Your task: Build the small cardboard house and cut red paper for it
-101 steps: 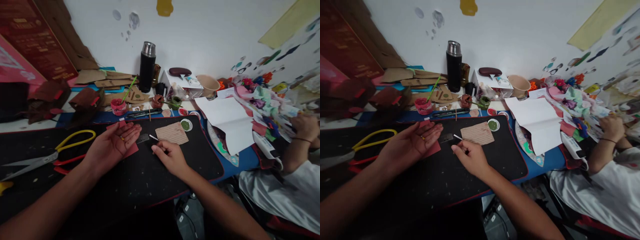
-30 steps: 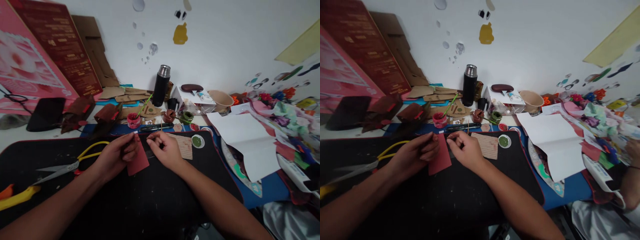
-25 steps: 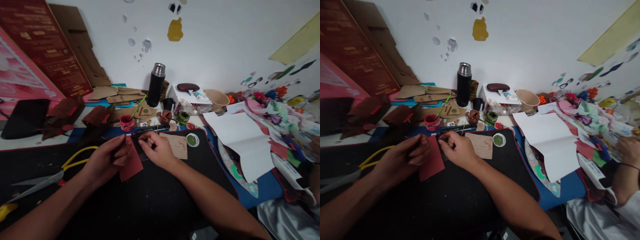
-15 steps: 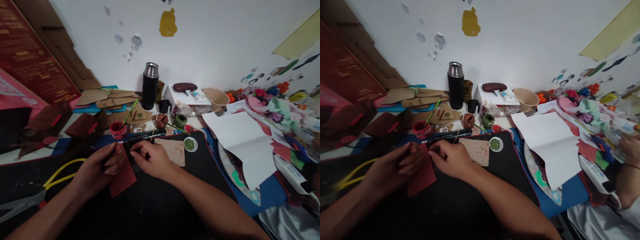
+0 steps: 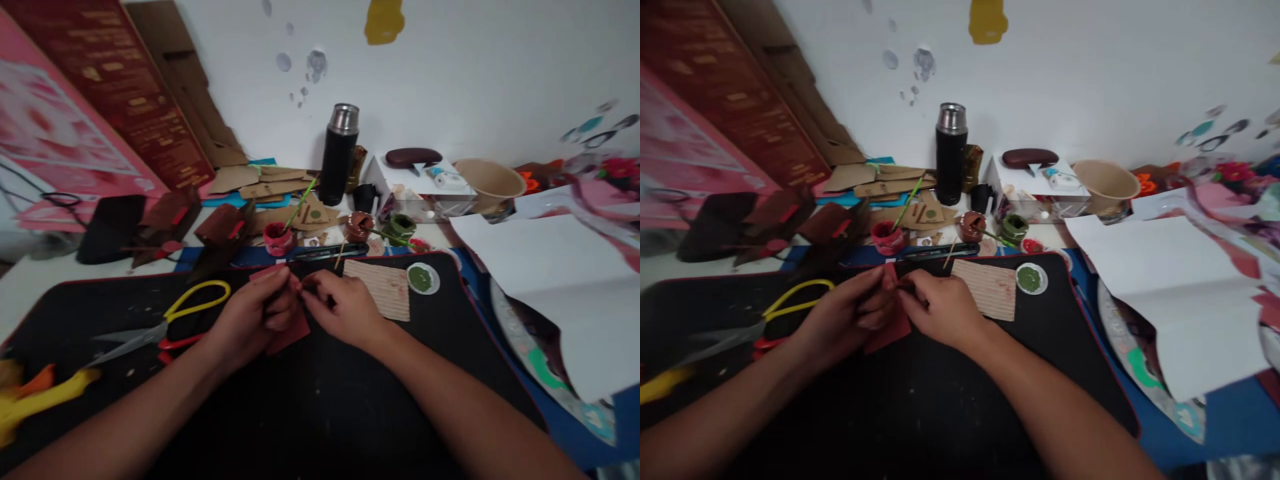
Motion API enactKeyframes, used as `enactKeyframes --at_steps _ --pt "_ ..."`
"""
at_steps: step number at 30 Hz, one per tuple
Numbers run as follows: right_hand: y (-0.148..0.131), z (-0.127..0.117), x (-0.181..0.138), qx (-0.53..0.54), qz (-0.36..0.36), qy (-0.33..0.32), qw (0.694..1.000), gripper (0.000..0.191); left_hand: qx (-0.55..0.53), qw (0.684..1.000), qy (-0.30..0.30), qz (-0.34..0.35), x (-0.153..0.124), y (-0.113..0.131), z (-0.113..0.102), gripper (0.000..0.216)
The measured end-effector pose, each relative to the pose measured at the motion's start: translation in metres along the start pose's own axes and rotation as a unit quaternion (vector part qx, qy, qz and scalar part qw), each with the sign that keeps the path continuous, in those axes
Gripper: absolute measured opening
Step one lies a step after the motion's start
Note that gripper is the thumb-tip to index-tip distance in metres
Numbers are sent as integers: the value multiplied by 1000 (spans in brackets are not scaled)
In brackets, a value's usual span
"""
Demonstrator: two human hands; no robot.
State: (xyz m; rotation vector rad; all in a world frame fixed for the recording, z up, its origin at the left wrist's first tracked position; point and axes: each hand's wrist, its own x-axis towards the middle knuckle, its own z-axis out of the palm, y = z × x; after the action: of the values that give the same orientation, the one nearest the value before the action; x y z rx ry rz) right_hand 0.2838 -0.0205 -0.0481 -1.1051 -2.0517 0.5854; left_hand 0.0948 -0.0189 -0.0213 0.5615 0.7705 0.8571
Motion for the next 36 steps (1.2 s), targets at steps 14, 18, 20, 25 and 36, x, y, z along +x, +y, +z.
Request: enactKeyframes --at_steps 14,18,20,25,36 --pt "-28 0 6 124 85 125 981 14 58 998 2 30 -13 -1 -2 35" --pt "-39 -4 18 147 87 86 982 15 58 998 -11 36 -14 3 -7 40" --pt "-41 -4 25 152 84 68 983 15 55 998 -25 36 -14 6 -9 42" --pt "-31 10 34 151 79 62 983 19 54 997 -20 41 -13 10 -14 41" --pt "-21 4 14 123 68 46 989 17 47 999 6 12 -10 5 -12 36"
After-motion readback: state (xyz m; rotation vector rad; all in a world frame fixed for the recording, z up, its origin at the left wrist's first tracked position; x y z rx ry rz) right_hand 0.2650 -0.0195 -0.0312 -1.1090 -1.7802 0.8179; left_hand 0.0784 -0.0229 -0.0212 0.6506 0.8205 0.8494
